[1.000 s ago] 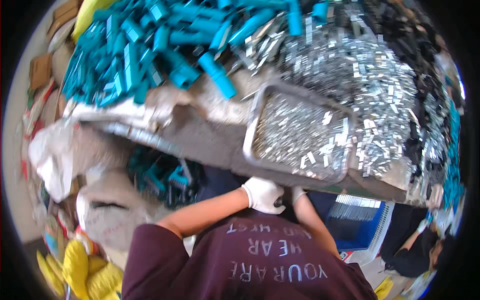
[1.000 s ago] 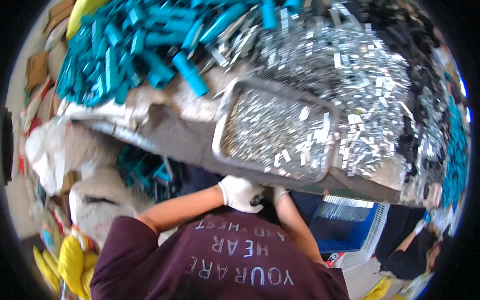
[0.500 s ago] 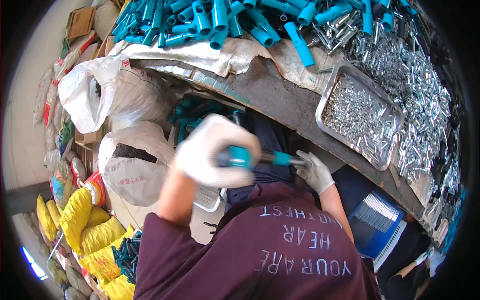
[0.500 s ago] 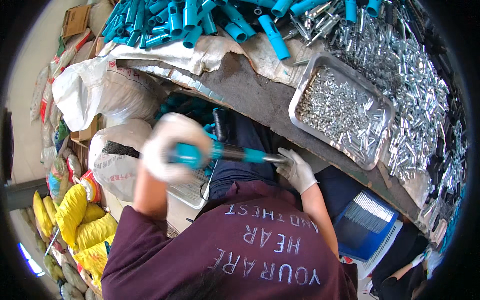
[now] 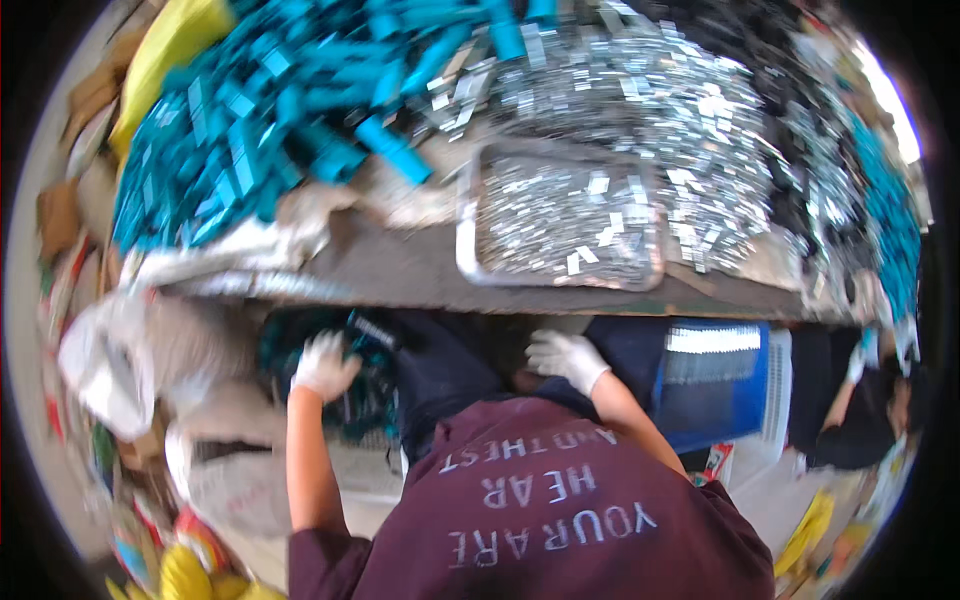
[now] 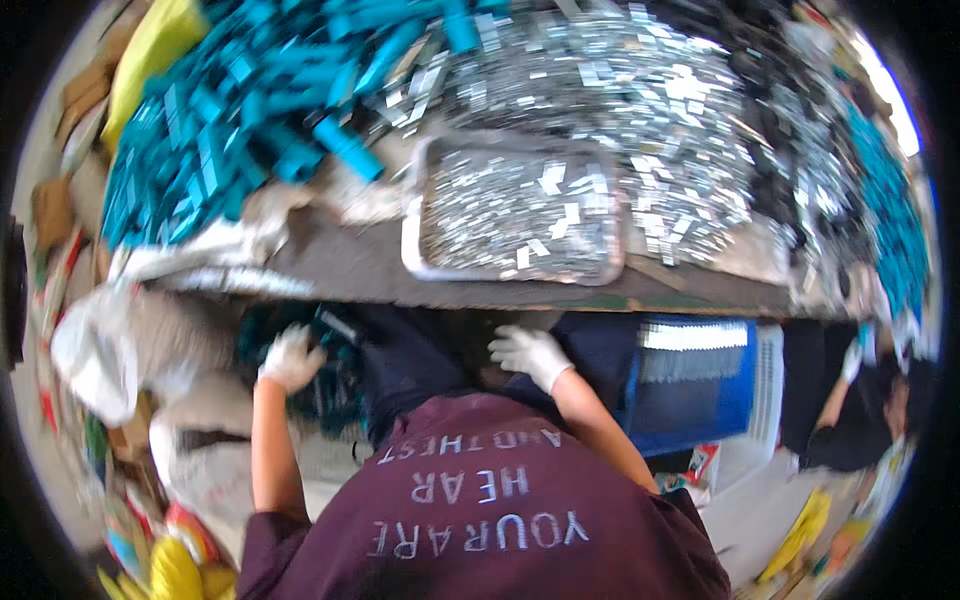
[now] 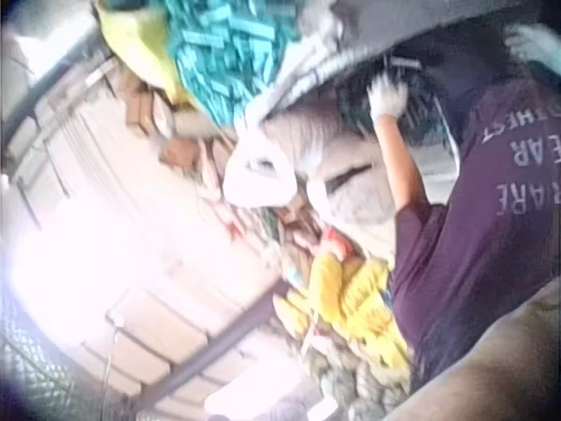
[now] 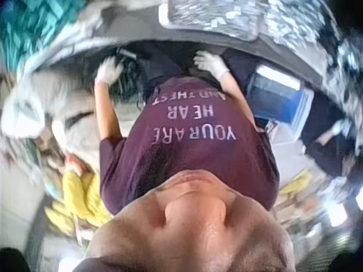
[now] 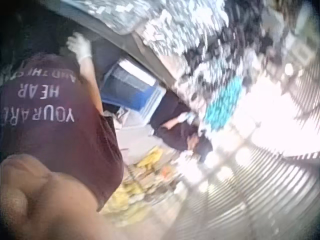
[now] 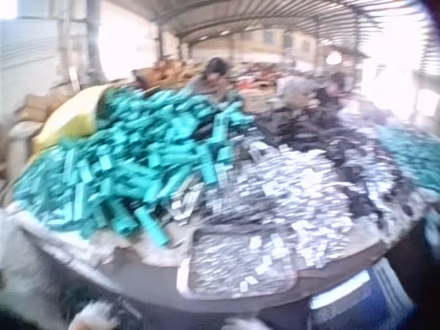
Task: Assembling small metal and plastic hardware components at a workbench.
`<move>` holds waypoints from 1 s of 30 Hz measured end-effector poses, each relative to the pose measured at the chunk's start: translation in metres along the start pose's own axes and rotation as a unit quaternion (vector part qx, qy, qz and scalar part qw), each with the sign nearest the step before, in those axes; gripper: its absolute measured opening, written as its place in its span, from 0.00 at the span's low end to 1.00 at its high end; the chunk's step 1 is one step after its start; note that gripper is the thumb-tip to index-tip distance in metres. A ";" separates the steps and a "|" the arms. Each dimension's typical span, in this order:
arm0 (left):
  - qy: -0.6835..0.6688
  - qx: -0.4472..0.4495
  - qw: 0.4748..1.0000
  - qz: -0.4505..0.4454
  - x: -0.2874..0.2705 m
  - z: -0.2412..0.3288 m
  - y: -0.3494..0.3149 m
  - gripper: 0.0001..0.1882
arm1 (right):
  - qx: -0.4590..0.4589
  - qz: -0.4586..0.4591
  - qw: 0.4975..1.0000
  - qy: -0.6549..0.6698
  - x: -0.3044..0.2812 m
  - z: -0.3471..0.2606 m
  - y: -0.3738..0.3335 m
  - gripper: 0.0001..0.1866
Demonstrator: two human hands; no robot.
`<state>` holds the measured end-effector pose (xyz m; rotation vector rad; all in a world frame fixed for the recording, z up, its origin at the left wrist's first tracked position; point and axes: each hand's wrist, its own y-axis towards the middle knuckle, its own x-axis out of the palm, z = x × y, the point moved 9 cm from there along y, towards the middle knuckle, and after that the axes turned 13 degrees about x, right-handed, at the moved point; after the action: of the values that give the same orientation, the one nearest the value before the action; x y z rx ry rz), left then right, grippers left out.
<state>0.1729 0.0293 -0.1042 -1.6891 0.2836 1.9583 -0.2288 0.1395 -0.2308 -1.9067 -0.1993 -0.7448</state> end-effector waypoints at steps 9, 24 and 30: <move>-0.330 -0.056 0.936 -0.106 -0.038 0.057 0.020 0.17 | -0.196 0.060 0.894 -0.398 0.091 -0.147 -0.206 0.17; -0.339 0.234 0.895 0.171 -0.178 0.269 0.130 0.06 | -0.307 0.677 0.512 -0.430 0.030 -0.312 -0.265 0.18; -0.275 0.071 0.822 0.494 -0.157 0.159 0.131 0.08 | -0.315 0.779 0.390 -0.375 -0.057 -0.341 -0.351 0.21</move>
<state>-0.0181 -0.0427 0.0540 -0.7984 1.2256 2.9277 -0.5711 0.0120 0.0997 -1.8653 1.3990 1.5785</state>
